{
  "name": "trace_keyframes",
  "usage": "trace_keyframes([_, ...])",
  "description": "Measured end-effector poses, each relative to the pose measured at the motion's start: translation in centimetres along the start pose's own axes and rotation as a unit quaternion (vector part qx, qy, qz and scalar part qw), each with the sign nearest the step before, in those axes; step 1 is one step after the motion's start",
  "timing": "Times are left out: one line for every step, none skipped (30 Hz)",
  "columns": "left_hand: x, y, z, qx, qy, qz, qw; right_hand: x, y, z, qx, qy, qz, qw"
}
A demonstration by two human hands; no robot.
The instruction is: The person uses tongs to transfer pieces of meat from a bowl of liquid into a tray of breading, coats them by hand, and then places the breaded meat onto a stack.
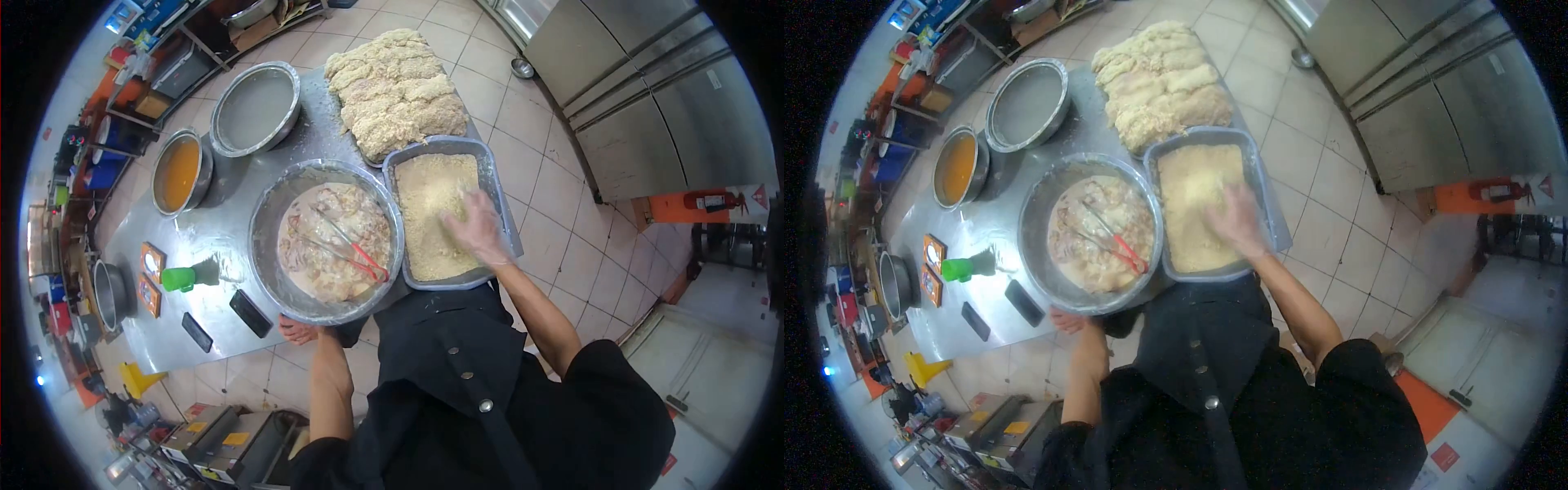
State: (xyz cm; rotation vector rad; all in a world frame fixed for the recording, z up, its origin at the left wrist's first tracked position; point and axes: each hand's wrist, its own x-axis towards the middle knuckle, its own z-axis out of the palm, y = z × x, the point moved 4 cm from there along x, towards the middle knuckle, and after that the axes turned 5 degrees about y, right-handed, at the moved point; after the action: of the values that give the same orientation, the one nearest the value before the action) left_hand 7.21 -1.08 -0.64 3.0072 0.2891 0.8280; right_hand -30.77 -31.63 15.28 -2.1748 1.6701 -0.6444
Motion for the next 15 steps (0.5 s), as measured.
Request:
trace_keyframes([-0.1,-0.4,0.6,-0.001,-0.002,-0.003,1.000,0.1,-0.4,0.2,-0.001,-0.003,-0.004,1.000])
trace_keyframes([-0.2,-0.8,1.6,-0.003,-0.003,-0.007,1.000,0.3,-1.4,0.4,-0.045,0.000,-0.069,0.997])
trace_keyframes([-0.2,-1.3,2.6,-0.004,-0.004,-0.012,1.000,0.4,-2.2,0.6,-0.089,0.003,-0.135,0.987])
trace_keyframes([-0.3,-1.1,2.4,-0.005,-0.004,-0.018,1.000,0.9,-2.2,0.9,-0.088,0.001,-0.143,0.986])
trace_keyframes([-0.1,-0.8,1.7,-0.004,-0.005,-0.026,1.000,1.4,-2.3,1.2,-0.096,0.031,-0.183,0.978])
trace_keyframes([-0.1,-0.5,1.0,-0.001,-0.006,-0.033,0.999,1.5,-2.5,1.5,-0.103,0.060,-0.222,0.968])
trace_keyframes([0.1,-0.5,0.2,0.007,-0.007,-0.039,0.999,1.7,-2.3,1.9,-0.101,0.053,-0.229,0.967])
trace_keyframes([0.1,-0.3,-0.4,-0.007,-0.022,-0.034,0.999,2.0,-1.8,2.1,-0.094,0.024,-0.209,0.973])
trace_keyframes([0.0,0.0,-1.1,-0.022,-0.037,-0.030,0.999,2.3,-1.3,2.2,-0.089,-0.002,-0.190,0.978])
trace_keyframes([0.0,0.1,-1.5,-0.019,-0.041,-0.038,0.998,2.7,-1.6,1.6,-0.091,-0.006,-0.197,0.976])
trace_keyframes([0.1,0.2,-2.0,-0.046,-0.038,-0.033,0.998,3.0,-1.9,0.8,-0.085,0.016,-0.214,0.973])
trace_keyframes([0.1,0.2,-2.3,-0.071,-0.035,-0.027,0.997,3.2,-2.1,-0.1,-0.079,0.037,-0.229,0.969])
trace_keyframes([0.0,-0.3,-0.4,-0.040,-0.029,-0.032,0.998,3.2,-2.3,-1.1,-0.080,0.030,-0.234,0.968])
trace_keyframes([0.0,-0.3,-0.4,-0.035,-0.032,-0.036,0.998,3.3,-2.4,-2.0,-0.073,-0.015,-0.247,0.966])
trace_keyframes([-0.1,-0.3,-0.4,-0.031,-0.022,-0.035,0.999,3.5,-2.5,-3.0,-0.066,-0.060,-0.258,0.962])
